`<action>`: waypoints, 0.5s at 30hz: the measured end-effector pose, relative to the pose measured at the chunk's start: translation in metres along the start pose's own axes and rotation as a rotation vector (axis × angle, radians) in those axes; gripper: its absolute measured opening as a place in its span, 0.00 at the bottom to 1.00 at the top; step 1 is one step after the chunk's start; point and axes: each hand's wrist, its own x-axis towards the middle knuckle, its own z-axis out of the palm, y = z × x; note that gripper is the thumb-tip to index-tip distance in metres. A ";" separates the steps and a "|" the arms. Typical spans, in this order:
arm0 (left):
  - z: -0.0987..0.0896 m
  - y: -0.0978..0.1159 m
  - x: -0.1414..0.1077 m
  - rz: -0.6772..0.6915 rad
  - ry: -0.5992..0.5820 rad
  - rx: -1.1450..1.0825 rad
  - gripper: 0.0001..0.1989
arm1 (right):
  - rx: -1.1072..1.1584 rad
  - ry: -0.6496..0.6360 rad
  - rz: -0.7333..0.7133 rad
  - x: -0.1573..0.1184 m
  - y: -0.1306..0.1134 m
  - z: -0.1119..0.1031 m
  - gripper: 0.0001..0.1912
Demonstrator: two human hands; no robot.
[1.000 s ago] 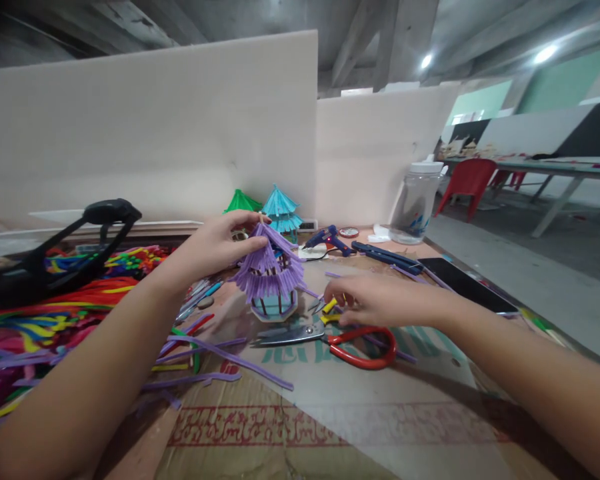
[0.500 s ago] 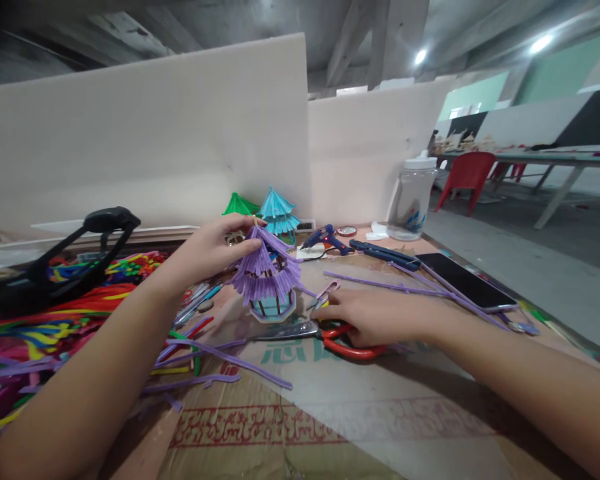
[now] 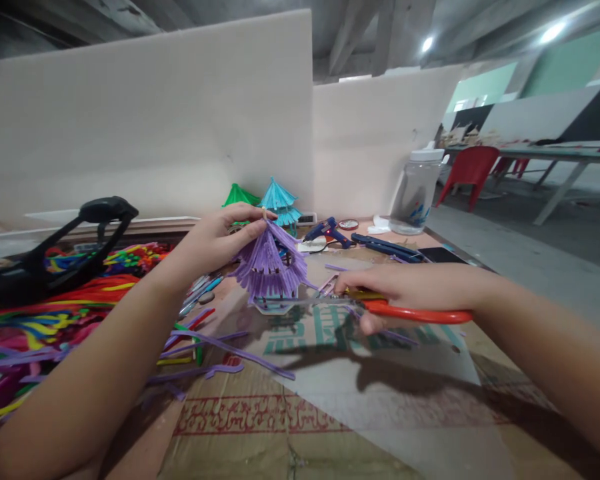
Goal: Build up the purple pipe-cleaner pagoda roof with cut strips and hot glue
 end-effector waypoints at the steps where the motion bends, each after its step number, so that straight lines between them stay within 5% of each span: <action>1: 0.001 0.001 0.000 0.007 0.002 0.009 0.14 | -0.022 0.025 -0.004 0.000 0.002 0.000 0.15; 15: 0.005 0.016 -0.006 0.138 0.007 0.076 0.14 | 0.051 0.014 0.045 0.003 0.013 0.007 0.19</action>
